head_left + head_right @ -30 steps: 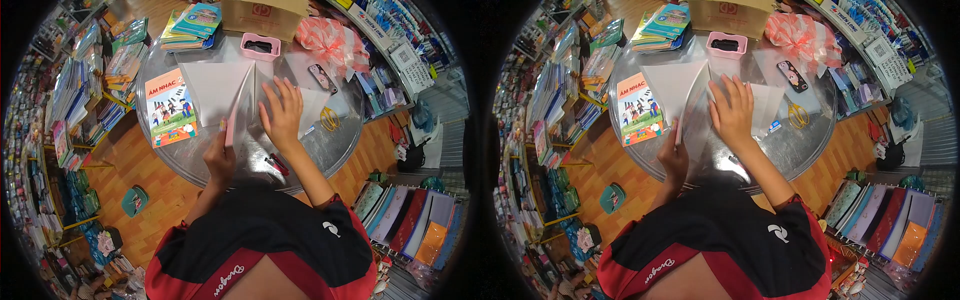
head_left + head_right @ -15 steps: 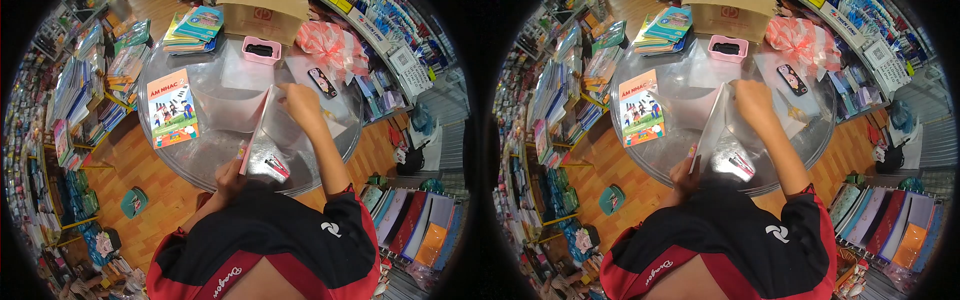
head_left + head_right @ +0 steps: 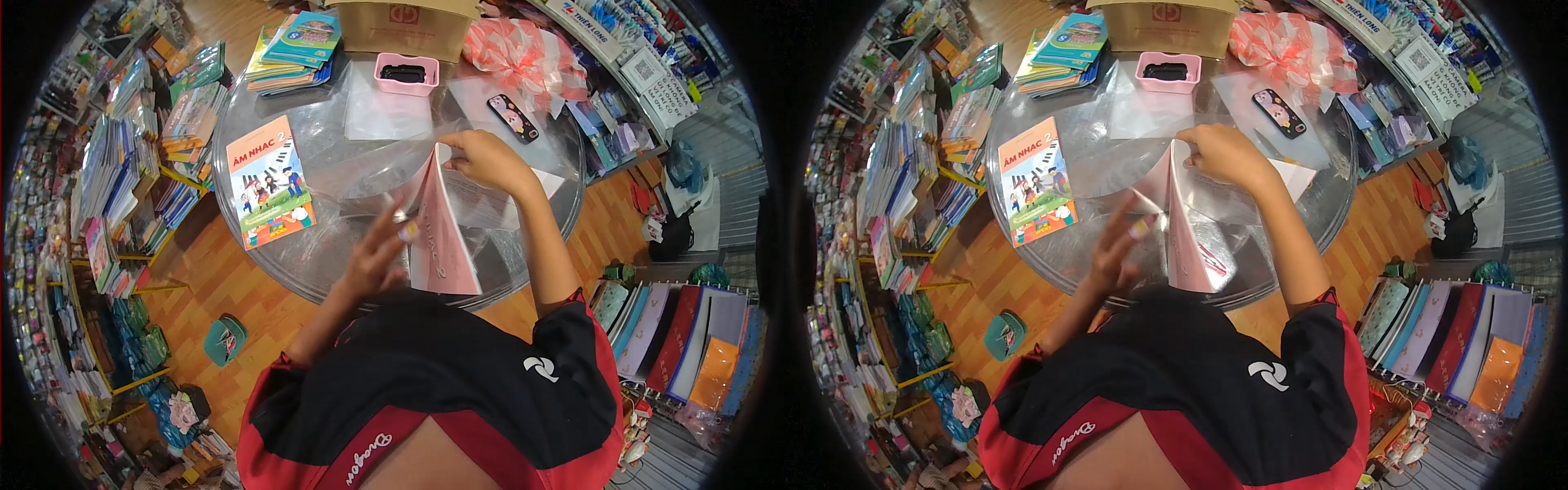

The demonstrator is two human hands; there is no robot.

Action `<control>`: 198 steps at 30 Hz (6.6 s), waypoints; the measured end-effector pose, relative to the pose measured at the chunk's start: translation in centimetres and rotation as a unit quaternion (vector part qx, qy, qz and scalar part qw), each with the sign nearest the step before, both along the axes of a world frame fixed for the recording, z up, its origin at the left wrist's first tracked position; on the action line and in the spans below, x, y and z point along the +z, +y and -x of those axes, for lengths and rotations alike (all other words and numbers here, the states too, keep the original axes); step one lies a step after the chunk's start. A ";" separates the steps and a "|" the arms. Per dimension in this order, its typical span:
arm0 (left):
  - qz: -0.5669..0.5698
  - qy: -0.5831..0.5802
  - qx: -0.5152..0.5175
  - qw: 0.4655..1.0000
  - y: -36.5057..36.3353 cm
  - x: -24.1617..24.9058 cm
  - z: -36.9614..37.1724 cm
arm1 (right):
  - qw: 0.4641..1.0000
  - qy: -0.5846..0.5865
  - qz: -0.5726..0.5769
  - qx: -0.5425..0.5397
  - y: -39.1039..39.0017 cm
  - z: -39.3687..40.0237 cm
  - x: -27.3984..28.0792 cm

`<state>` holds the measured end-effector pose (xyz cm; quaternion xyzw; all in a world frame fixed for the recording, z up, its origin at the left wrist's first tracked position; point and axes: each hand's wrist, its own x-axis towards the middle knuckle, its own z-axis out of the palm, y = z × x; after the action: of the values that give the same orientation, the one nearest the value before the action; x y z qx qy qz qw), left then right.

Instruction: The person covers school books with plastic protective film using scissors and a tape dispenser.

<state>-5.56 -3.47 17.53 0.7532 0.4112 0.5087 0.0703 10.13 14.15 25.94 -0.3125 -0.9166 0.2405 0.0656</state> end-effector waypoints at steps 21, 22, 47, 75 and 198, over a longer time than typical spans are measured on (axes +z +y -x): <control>0.016 0.046 0.239 0.970 9.8 3.1 2.5 | 0.965 -0.056 0.191 0.169 3.5 -0.8 0.3; 0.015 0.045 0.239 0.970 9.9 3.1 2.5 | 0.965 -0.057 0.190 0.169 3.8 -0.8 0.0; -0.141 0.224 0.164 0.950 12.8 10.5 3.2 | 0.986 0.060 -0.153 -0.021 0.6 -4.5 0.3; 0.065 0.328 0.277 0.901 8.3 2.3 3.4 | 0.898 0.013 -0.404 -0.173 -2.3 -14.9 -2.7; 0.122 -0.305 0.115 0.937 4.1 11.9 6.7 | 0.903 0.333 0.232 -0.141 -3.9 -7.0 -8.8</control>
<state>-12.25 0.66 29.45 0.4949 0.5129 0.6646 0.2245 17.10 10.22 17.13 -0.3468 -0.7057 0.5248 0.3261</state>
